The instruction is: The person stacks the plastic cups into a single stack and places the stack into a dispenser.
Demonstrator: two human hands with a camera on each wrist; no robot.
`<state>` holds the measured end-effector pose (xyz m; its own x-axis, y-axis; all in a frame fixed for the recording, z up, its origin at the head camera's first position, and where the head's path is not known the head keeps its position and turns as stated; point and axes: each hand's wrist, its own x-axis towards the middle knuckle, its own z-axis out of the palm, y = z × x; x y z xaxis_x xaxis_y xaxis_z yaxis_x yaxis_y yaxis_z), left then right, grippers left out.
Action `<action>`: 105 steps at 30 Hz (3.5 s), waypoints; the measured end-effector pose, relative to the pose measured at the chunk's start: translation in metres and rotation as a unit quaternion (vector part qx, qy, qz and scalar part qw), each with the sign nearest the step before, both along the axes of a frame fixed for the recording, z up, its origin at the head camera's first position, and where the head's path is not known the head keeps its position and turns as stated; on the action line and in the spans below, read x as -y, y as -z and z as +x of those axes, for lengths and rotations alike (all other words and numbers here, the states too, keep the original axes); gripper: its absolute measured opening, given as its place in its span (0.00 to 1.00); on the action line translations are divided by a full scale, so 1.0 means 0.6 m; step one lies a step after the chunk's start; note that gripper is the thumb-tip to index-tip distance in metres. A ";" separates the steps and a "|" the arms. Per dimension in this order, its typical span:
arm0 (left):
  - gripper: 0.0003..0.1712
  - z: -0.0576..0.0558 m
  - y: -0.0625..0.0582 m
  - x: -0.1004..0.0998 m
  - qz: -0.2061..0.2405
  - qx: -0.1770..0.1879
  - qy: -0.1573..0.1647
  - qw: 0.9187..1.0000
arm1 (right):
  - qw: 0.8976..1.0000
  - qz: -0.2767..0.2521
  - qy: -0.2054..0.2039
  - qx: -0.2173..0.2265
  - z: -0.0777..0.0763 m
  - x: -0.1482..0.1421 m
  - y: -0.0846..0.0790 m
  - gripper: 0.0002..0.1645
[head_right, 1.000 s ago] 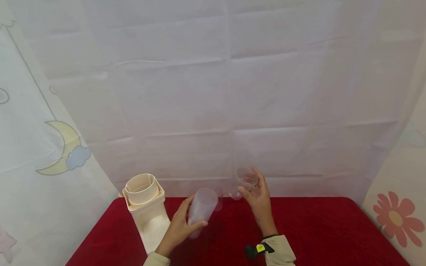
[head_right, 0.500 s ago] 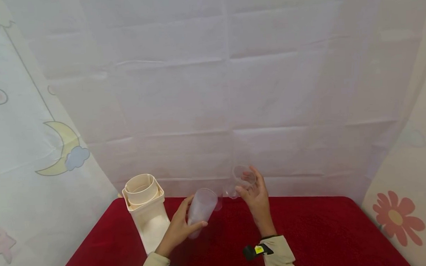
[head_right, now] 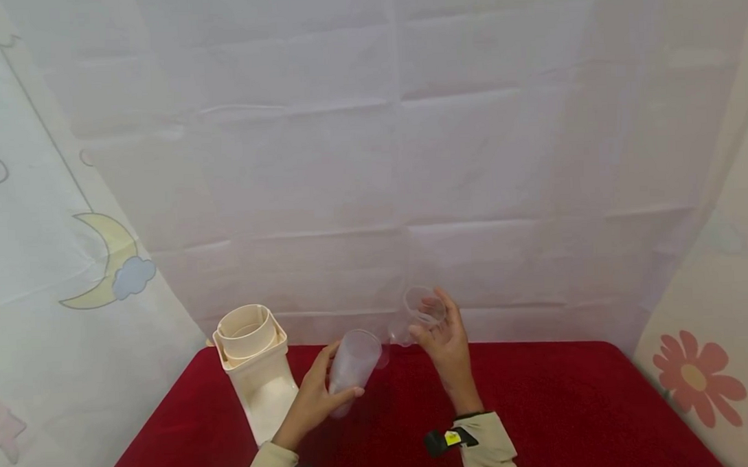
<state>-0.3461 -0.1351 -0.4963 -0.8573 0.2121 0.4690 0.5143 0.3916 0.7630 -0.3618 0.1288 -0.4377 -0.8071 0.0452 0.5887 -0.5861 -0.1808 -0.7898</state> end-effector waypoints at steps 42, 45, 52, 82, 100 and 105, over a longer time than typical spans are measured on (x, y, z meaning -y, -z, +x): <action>0.52 -0.004 0.003 -0.003 -0.006 -0.017 0.000 1.000 | 0.992 0.017 -0.117 -0.042 0.009 0.059 0.012 0.48; 0.53 -0.004 0.002 -0.003 -0.009 -0.020 0.001 1.000 | 0.992 0.028 -0.114 -0.042 0.008 0.064 0.016 0.47; 0.52 -0.003 0.002 -0.003 -0.018 -0.025 0.000 1.000 | 0.993 0.097 -0.063 -0.040 0.007 0.076 0.025 0.47; 0.51 -0.002 0.002 -0.002 -0.021 -0.016 -0.001 1.000 | 0.984 0.148 -0.100 0.008 -0.006 0.082 0.057 0.45; 0.50 -0.002 0.005 -0.001 -0.015 -0.016 0.002 1.000 | 0.978 0.175 -0.105 0.041 -0.006 0.082 0.069 0.41; 0.50 -0.003 0.004 -0.003 -0.013 -0.018 0.000 1.000 | 0.977 0.180 -0.104 0.042 -0.006 0.080 0.072 0.40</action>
